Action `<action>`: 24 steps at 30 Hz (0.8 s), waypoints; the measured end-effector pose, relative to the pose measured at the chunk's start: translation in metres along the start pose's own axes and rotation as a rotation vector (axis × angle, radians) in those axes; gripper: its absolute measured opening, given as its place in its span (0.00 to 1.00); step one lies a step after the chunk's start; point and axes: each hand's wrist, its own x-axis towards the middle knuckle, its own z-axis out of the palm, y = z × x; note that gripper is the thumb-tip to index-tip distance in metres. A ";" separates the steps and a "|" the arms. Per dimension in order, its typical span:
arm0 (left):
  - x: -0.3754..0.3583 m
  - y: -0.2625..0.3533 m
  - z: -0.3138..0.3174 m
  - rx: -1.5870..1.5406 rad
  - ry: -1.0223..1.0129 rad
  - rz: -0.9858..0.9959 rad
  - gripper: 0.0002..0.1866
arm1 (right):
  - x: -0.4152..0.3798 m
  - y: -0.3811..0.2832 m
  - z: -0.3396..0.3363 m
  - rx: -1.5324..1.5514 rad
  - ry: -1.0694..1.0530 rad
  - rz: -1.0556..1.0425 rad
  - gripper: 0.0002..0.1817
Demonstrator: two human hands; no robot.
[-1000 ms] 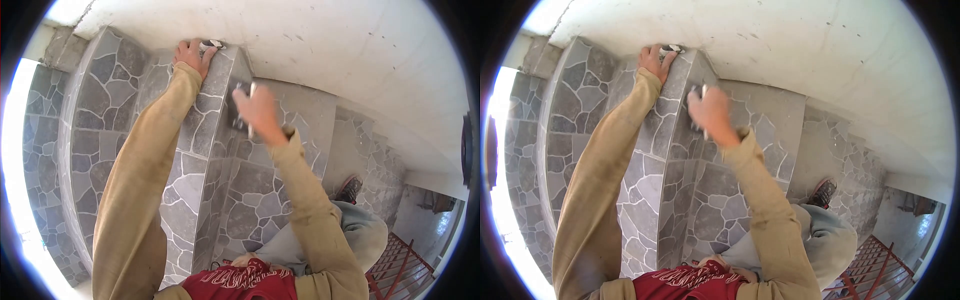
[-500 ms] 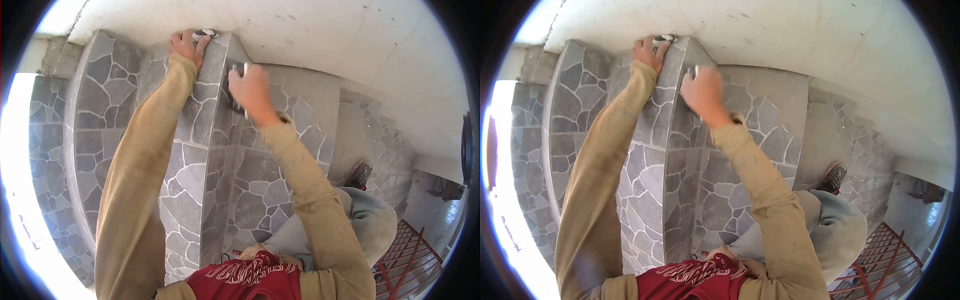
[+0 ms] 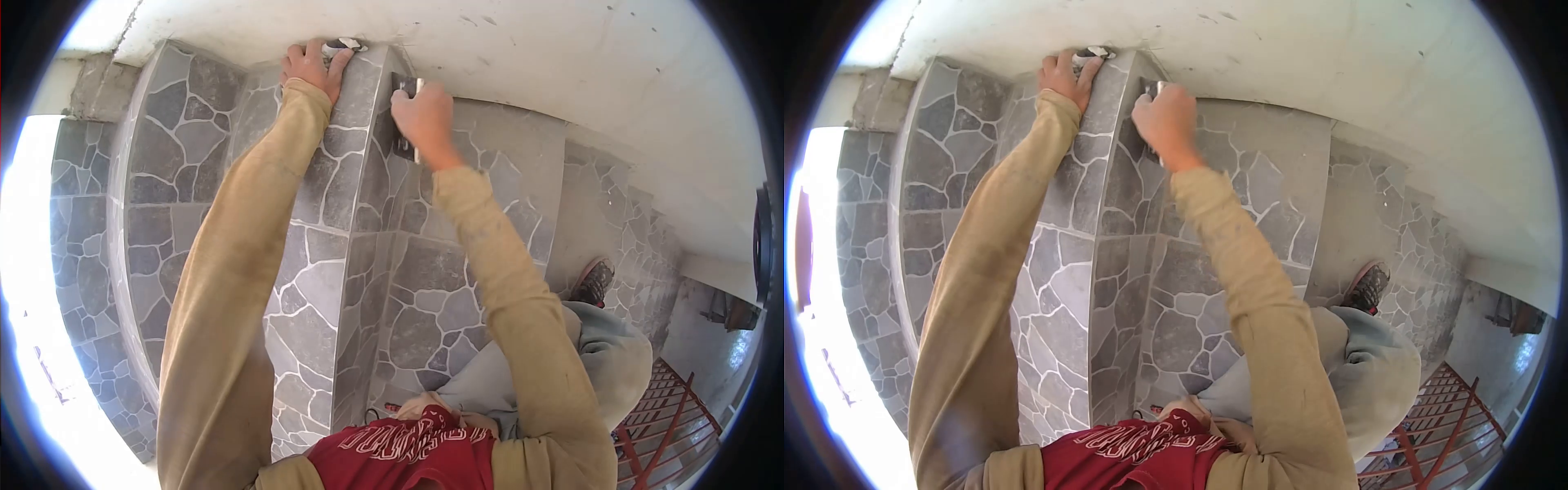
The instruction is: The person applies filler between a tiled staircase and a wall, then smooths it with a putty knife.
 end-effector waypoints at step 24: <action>-0.001 0.000 -0.001 0.010 -0.009 0.004 0.32 | 0.032 0.025 0.008 -0.147 0.125 -0.131 0.17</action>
